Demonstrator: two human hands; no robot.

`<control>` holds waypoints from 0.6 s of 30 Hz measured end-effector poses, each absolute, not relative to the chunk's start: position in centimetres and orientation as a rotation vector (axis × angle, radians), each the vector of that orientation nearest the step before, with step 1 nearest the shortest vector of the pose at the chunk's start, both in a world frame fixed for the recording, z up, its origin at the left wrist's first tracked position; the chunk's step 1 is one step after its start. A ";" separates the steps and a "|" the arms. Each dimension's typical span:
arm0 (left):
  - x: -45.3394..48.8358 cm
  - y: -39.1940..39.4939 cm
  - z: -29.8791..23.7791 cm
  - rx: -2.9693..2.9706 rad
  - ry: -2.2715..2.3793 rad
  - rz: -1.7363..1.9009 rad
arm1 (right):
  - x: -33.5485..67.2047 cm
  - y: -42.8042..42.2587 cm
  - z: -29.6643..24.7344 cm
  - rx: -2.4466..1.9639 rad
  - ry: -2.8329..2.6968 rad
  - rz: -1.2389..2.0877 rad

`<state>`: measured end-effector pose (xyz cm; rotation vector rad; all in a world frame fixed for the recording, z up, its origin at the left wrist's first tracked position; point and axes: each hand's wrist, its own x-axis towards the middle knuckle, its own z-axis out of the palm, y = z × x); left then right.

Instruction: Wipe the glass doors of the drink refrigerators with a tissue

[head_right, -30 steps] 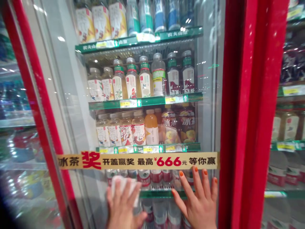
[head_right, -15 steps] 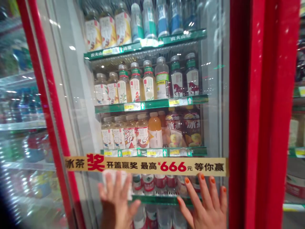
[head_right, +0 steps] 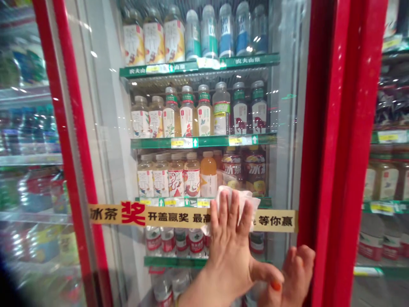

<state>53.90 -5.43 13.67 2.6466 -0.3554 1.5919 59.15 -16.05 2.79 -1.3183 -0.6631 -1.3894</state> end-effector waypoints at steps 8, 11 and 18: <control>47.6 0.4 13.1 2.375 -0.489 1.537 | 57.7 -12.0 12.5 -1.820 -0.919 -1.421; 44.1 5.6 12.3 2.335 -0.102 1.915 | 59.2 -11.9 14.7 -1.988 -0.618 -1.605; 43.6 13.0 11.9 2.363 0.406 2.077 | 56.1 -7.3 11.0 -1.937 -0.946 -1.712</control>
